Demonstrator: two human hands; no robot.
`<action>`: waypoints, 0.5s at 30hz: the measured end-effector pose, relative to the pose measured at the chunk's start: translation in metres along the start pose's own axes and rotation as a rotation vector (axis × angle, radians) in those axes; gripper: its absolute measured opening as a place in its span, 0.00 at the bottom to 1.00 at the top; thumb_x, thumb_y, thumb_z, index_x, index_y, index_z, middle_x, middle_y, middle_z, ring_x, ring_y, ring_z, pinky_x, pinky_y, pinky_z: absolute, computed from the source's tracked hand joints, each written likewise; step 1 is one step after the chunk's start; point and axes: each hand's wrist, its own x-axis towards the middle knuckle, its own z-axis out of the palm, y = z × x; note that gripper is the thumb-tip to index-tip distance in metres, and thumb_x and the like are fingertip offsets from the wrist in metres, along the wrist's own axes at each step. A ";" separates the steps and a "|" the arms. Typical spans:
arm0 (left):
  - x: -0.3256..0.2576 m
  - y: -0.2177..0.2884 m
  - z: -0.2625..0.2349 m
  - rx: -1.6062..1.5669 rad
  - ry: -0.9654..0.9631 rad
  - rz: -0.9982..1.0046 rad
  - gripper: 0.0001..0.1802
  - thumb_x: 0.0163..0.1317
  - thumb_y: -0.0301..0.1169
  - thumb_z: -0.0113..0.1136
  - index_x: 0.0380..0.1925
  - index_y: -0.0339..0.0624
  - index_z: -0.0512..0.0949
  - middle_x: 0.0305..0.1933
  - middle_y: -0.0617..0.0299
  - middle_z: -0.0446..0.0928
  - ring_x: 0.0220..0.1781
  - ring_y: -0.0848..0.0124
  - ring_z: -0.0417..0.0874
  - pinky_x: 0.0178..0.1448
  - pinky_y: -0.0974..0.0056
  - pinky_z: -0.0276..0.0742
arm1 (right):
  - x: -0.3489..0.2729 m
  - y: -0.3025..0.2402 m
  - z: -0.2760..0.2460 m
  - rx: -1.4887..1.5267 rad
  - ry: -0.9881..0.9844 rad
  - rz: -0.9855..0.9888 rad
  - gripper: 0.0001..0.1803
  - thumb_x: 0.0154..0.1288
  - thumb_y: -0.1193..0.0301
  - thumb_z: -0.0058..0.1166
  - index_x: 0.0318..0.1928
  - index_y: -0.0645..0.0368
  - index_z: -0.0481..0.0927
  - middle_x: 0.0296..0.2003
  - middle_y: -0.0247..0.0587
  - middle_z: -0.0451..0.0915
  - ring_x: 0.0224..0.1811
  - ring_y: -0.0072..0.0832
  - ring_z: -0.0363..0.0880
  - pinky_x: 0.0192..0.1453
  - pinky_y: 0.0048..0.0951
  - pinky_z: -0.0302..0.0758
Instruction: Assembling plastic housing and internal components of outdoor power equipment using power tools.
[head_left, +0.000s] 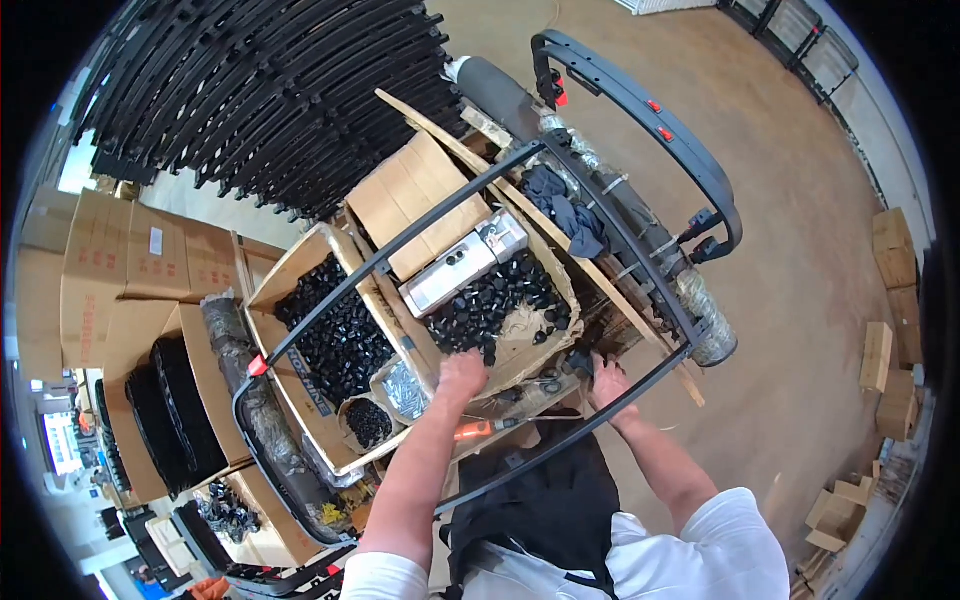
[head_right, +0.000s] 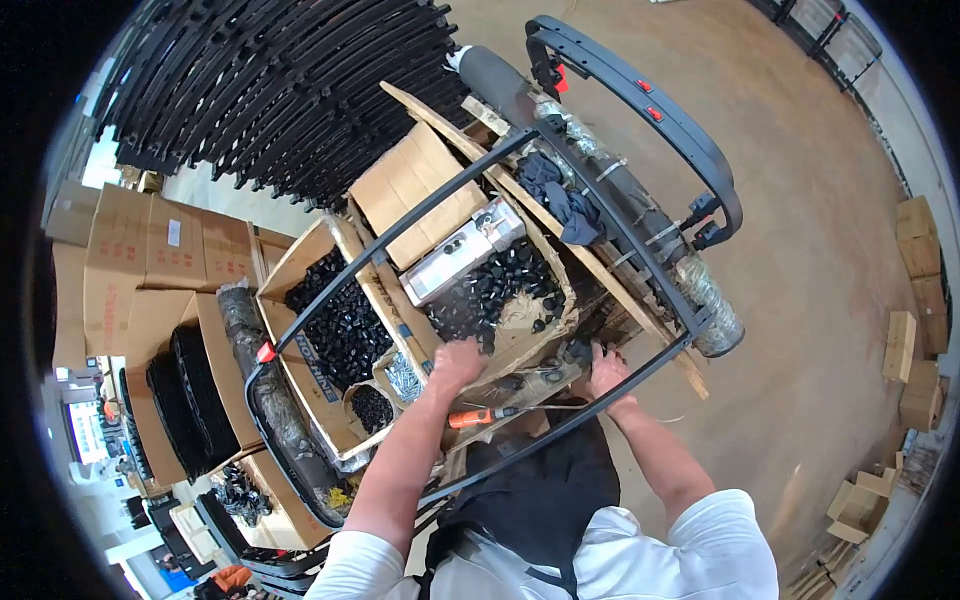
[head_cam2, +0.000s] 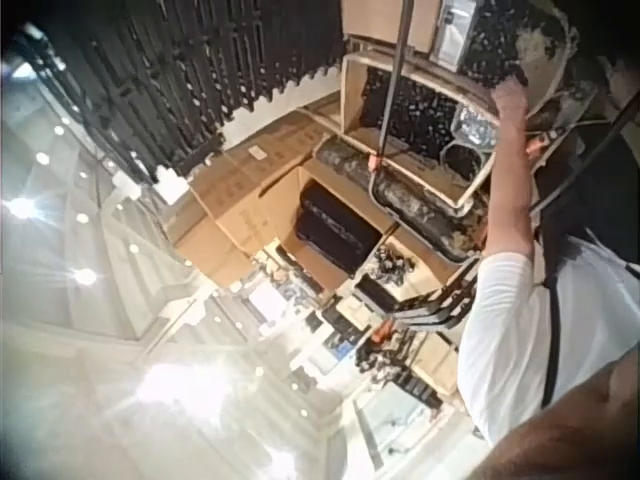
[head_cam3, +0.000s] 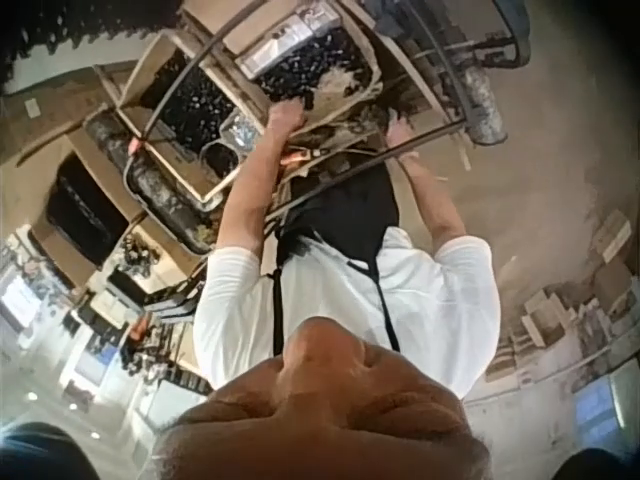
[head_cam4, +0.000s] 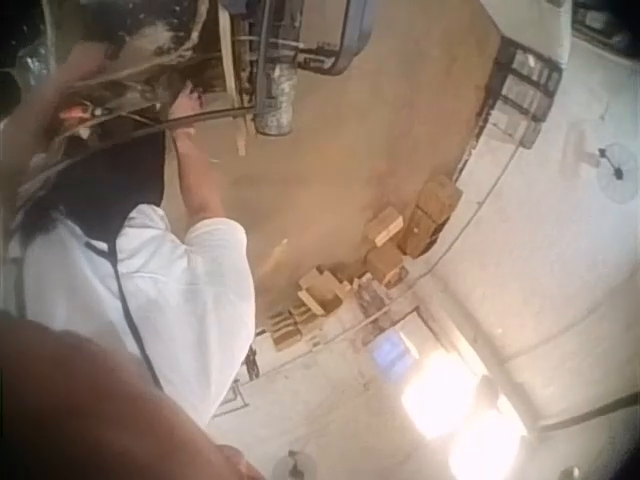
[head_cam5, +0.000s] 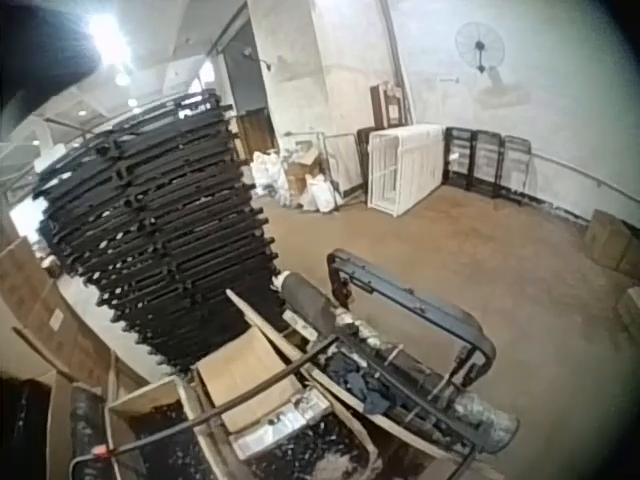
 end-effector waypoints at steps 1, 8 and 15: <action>0.008 -0.005 0.019 0.002 0.025 -0.036 0.21 0.67 0.47 0.67 0.49 0.43 0.82 0.49 0.46 0.88 0.54 0.49 0.89 0.58 0.48 0.82 | -0.006 -0.005 -0.008 -0.035 -0.009 -0.080 0.36 0.62 0.71 0.58 0.71 0.62 0.67 0.61 0.69 0.73 0.62 0.61 0.76 0.68 0.52 0.75; 0.017 0.019 0.037 -0.196 0.117 0.044 0.16 0.65 0.38 0.65 0.46 0.38 0.78 0.45 0.46 0.87 0.48 0.52 0.91 0.53 0.50 0.87 | -0.079 -0.025 -0.138 -0.268 -0.599 -0.176 0.17 0.69 0.67 0.56 0.51 0.65 0.83 0.46 0.62 0.85 0.52 0.54 0.85 0.56 0.53 0.81; 0.016 0.008 0.033 -0.177 0.018 -0.096 0.20 0.62 0.40 0.67 0.48 0.37 0.80 0.48 0.45 0.86 0.50 0.49 0.90 0.56 0.50 0.86 | 0.005 -0.142 -0.178 0.165 -0.297 -0.597 0.15 0.71 0.63 0.56 0.38 0.64 0.82 0.31 0.59 0.84 0.39 0.58 0.85 0.43 0.55 0.80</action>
